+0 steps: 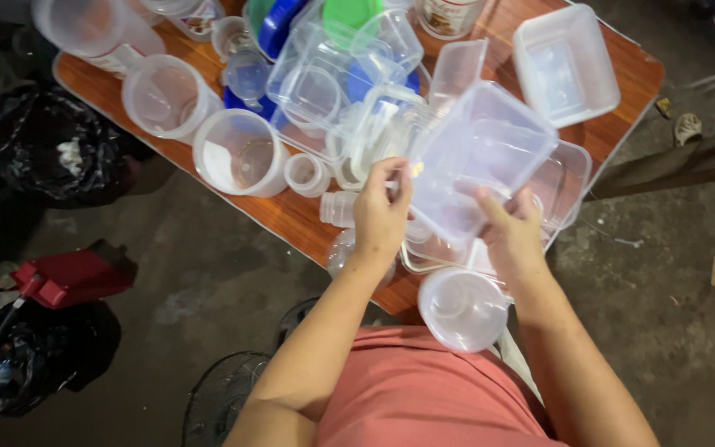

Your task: The person sorts a pile of plastic containers and lids on a wooden table, separating lids from bases and stacking them by size. The person then places a small glass jar into a cabinet shelf.

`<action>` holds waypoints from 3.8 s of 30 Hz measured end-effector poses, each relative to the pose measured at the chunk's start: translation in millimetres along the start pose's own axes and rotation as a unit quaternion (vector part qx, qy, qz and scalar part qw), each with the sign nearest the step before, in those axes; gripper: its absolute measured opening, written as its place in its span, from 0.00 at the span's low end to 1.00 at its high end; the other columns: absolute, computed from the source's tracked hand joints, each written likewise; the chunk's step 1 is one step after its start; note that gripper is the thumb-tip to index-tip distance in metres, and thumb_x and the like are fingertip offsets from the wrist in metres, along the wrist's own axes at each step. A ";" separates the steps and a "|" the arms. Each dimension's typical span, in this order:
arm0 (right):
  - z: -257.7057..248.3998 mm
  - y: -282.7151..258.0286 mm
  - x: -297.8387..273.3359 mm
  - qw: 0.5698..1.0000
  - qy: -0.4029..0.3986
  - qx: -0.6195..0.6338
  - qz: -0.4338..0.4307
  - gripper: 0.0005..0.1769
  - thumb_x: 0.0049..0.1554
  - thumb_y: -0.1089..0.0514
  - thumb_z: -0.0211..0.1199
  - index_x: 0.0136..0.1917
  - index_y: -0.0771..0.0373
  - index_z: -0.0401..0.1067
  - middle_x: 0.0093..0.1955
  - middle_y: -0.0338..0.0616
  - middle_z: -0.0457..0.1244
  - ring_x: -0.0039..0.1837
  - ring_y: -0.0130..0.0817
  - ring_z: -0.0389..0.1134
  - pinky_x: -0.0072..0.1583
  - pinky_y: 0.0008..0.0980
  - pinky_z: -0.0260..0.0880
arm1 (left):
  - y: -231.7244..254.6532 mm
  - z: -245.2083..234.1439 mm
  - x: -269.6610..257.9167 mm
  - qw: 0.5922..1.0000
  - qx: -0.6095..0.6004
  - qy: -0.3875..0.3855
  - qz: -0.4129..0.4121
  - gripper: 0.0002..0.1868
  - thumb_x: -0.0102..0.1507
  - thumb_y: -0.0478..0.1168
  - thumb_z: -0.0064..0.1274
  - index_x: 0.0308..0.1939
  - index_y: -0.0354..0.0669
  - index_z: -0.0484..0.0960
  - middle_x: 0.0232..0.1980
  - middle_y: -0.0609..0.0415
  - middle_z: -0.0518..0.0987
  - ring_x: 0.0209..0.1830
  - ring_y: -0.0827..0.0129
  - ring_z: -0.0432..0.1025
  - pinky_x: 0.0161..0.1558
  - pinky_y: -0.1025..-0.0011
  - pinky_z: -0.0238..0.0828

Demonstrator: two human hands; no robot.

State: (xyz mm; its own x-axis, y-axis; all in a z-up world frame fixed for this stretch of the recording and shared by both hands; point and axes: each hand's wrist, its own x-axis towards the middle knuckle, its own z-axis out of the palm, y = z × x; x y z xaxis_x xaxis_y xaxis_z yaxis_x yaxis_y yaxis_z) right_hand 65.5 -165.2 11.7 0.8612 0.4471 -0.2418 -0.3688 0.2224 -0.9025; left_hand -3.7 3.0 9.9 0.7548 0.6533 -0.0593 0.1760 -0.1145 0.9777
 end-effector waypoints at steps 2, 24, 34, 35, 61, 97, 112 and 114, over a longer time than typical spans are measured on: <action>-1.6 1.3 9.2 0.999 0.040 0.031 0.012 0.26 0.63 0.62 0.58 0.72 0.67 0.56 0.66 0.52 0.64 0.63 0.44 0.71 0.58 0.47 0.78 | -0.5 -14.3 9.1 0.997 0.037 -0.060 0.022 0.15 0.66 0.43 0.55 0.54 0.42 0.79 0.45 0.51 0.83 0.29 0.74 0.78 0.34 0.74 0.75; 2.3 -6.9 14.7 0.994 -0.024 0.070 0.081 0.24 0.65 0.55 0.49 0.73 0.58 0.54 0.63 0.59 0.65 0.58 0.57 0.72 0.59 0.54 0.76 | -29.0 -120.9 165.0 0.929 0.360 0.047 0.076 0.20 0.61 0.36 0.63 0.53 0.37 0.75 0.55 0.33 0.75 0.53 0.39 0.72 0.55 0.54 0.69; 1.1 -6.9 15.9 0.994 -0.011 0.064 0.092 0.23 0.66 0.52 0.45 0.72 0.59 0.55 0.62 0.61 0.66 0.57 0.57 0.72 0.59 0.54 0.76 | -59.9 -115.9 185.3 0.928 0.356 0.017 0.112 0.14 0.60 0.31 0.58 0.50 0.31 0.81 0.47 0.34 0.82 0.50 0.43 0.76 0.53 0.56 0.72; 1.1 -6.9 15.5 0.994 -0.015 0.064 0.091 0.22 0.67 0.52 0.45 0.72 0.59 0.54 0.63 0.61 0.65 0.58 0.57 0.72 0.59 0.53 0.76 | -60.1 -114.5 186.0 0.928 0.352 0.020 0.119 0.14 0.60 0.32 0.58 0.49 0.31 0.83 0.45 0.35 0.83 0.48 0.44 0.77 0.52 0.57 0.72; -0.3 -5.3 4.8 0.992 -0.093 0.086 0.025 0.30 0.69 0.44 0.42 0.79 0.58 0.52 0.75 0.42 0.58 0.73 0.39 0.63 0.68 0.45 0.68 | -2.1 -43.2 72.3 0.979 0.089 -0.184 -0.017 0.20 0.62 0.40 0.61 0.58 0.39 0.84 0.34 0.53 0.84 0.31 0.76 0.73 0.37 0.75 0.72; -13.0 13.6 17.3 0.998 0.054 -0.018 0.016 0.24 0.60 0.64 0.58 0.70 0.63 0.62 0.60 0.46 0.65 0.60 0.37 0.68 0.56 0.37 0.73 | -28.8 -12.7 52.5 0.999 0.035 0.008 0.028 0.23 0.58 0.42 0.69 0.54 0.38 0.81 0.51 0.46 0.78 0.48 0.63 0.72 0.50 0.69 0.73; -43.5 13.1 12.9 0.994 0.088 0.070 0.011 0.21 0.63 0.61 0.53 0.69 0.60 0.62 0.63 0.43 0.63 0.63 0.36 0.66 0.62 0.38 0.71 | -2.4 -36.6 78.5 0.862 0.436 0.056 0.252 0.12 0.58 0.36 0.62 0.46 0.48 0.86 0.46 0.56 0.83 0.53 0.61 0.73 0.70 0.44 0.49; -48.5 9.7 10.6 0.994 0.096 0.061 0.007 0.22 0.61 0.60 0.52 0.69 0.59 0.63 0.63 0.44 0.63 0.63 0.37 0.67 0.62 0.39 0.71 | 6.9 -30.6 68.8 0.856 0.414 0.082 0.298 0.11 0.60 0.35 0.61 0.46 0.48 0.86 0.42 0.56 0.84 0.48 0.62 0.75 0.69 0.45 0.52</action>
State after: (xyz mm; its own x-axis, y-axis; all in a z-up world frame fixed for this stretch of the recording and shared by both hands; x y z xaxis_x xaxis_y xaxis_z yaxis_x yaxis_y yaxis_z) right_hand 88.0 -200.3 -16.9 0.9022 0.2807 -0.3275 -0.4106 0.3259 -0.8516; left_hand 30.1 70.0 18.7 0.7798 0.3820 0.4960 0.2288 -0.9113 0.3422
